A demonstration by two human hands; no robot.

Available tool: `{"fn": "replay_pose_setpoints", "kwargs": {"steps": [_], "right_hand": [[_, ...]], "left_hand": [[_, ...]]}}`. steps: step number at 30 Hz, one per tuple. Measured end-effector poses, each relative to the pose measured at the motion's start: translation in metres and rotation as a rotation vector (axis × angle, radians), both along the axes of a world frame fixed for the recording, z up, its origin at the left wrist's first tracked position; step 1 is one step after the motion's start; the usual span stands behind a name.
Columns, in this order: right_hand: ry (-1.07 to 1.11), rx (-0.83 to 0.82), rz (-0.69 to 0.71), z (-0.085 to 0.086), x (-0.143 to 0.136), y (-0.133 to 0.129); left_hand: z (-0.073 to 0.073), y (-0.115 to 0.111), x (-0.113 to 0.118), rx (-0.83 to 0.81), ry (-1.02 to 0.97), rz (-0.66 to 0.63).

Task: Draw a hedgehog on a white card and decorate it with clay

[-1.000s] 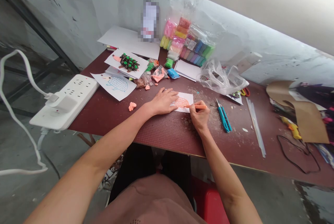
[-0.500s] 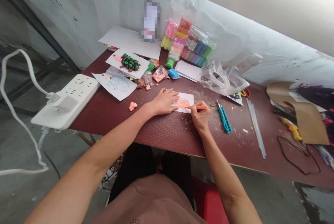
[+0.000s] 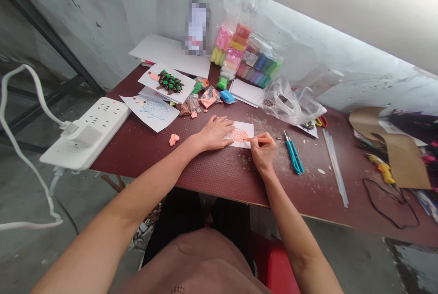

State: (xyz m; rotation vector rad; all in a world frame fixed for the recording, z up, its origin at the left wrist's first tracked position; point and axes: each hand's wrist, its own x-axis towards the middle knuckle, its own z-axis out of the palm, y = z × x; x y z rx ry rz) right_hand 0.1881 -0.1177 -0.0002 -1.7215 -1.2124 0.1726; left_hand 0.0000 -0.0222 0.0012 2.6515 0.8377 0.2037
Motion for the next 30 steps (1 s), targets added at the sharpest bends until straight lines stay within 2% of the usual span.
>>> {"fn": "replay_pose_setpoints", "kwargs": {"steps": [19,25,30], "right_hand": [[0.018,0.01,0.011,0.0005,0.0006,-0.0007],[-0.024,0.046,-0.068,0.0044,0.0023,-0.0018],[-0.038,0.002,-0.064,0.004,0.0003,-0.0009]], "left_hand": [[0.0015,-0.0007,0.0003,-0.007,-0.002,0.005],[0.0049,-0.0015,-0.0001,-0.031,0.022,0.001],[0.0037,-0.0012,-0.0002,-0.015,0.003,-0.006]]}}
